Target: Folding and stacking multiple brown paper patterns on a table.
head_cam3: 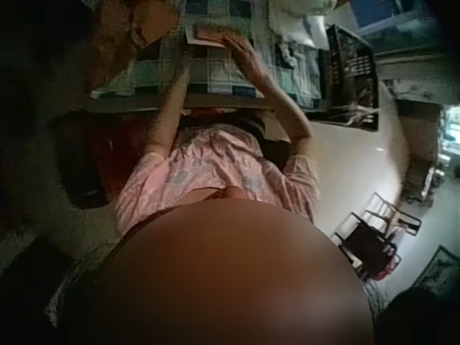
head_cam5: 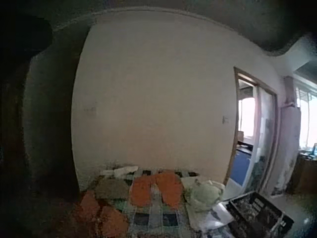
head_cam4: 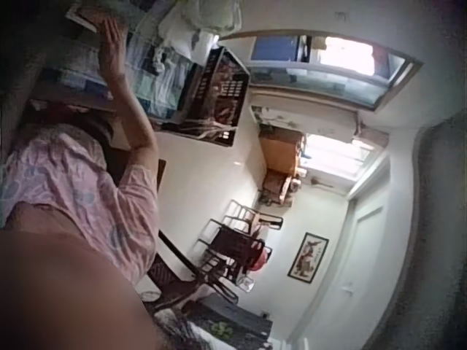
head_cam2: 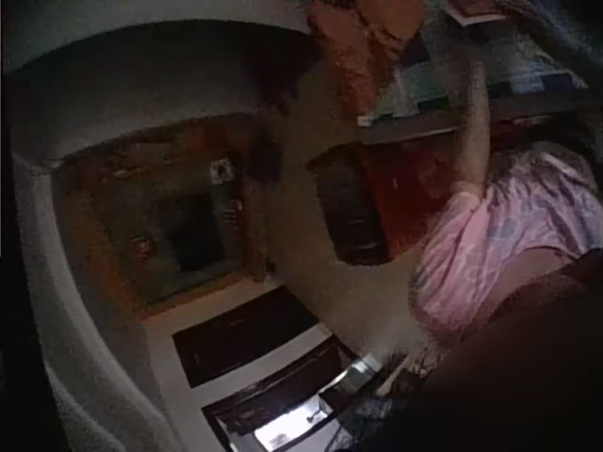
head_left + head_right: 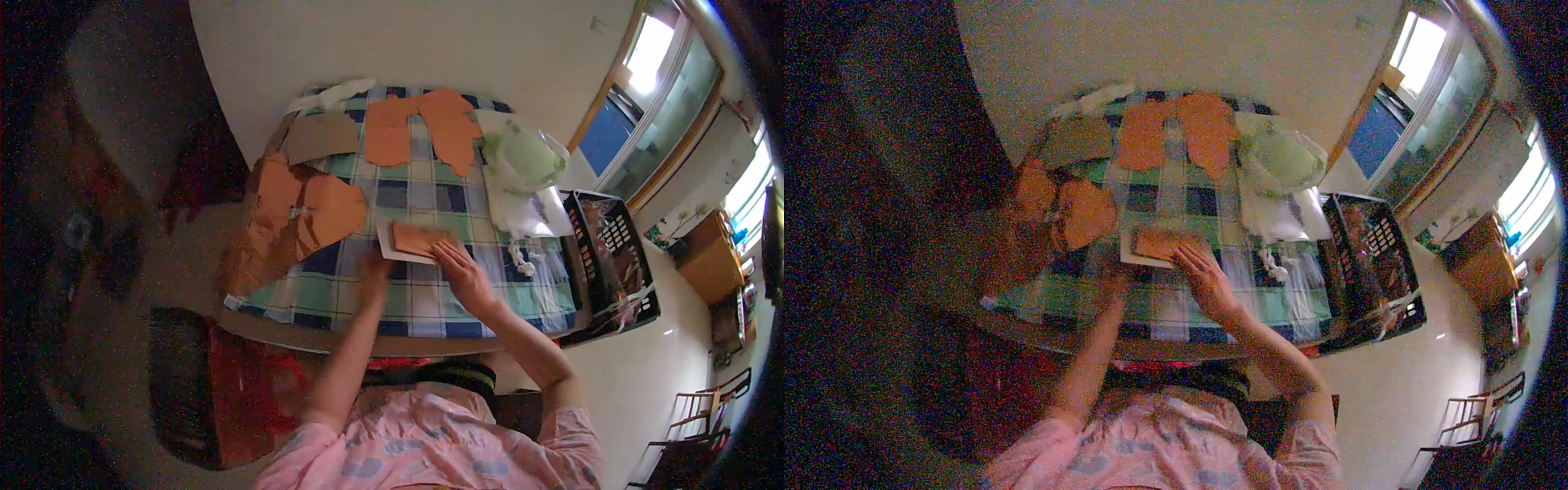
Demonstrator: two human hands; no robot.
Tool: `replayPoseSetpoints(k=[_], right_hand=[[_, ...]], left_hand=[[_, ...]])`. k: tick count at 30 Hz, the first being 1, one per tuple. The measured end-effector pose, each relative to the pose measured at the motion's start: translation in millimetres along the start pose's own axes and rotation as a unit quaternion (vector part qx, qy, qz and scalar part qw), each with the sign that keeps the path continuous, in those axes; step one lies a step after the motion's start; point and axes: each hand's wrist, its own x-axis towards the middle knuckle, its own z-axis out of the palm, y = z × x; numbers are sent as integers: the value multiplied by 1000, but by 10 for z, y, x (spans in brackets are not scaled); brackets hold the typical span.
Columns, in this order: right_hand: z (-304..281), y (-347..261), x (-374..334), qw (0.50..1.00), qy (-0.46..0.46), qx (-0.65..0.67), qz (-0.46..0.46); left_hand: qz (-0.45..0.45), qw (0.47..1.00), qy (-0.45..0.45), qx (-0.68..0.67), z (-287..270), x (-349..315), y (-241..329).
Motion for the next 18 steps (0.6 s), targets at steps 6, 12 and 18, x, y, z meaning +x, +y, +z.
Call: replayPoseSetpoints(k=[6, 12, 18], right_hand=[[100, -116, 102, 1000, 11, 28, 2], [183, -24, 70, 998, -37, 31, -31], [262, -45, 49, 998, -10, 2, -58]], left_hand=[[-99, 929, -163, -317, 577, 305, -380], [-86, 939, -179, -281, 659, 686, -837], [-211, 857, -216, -418, 423, 614, -937]])
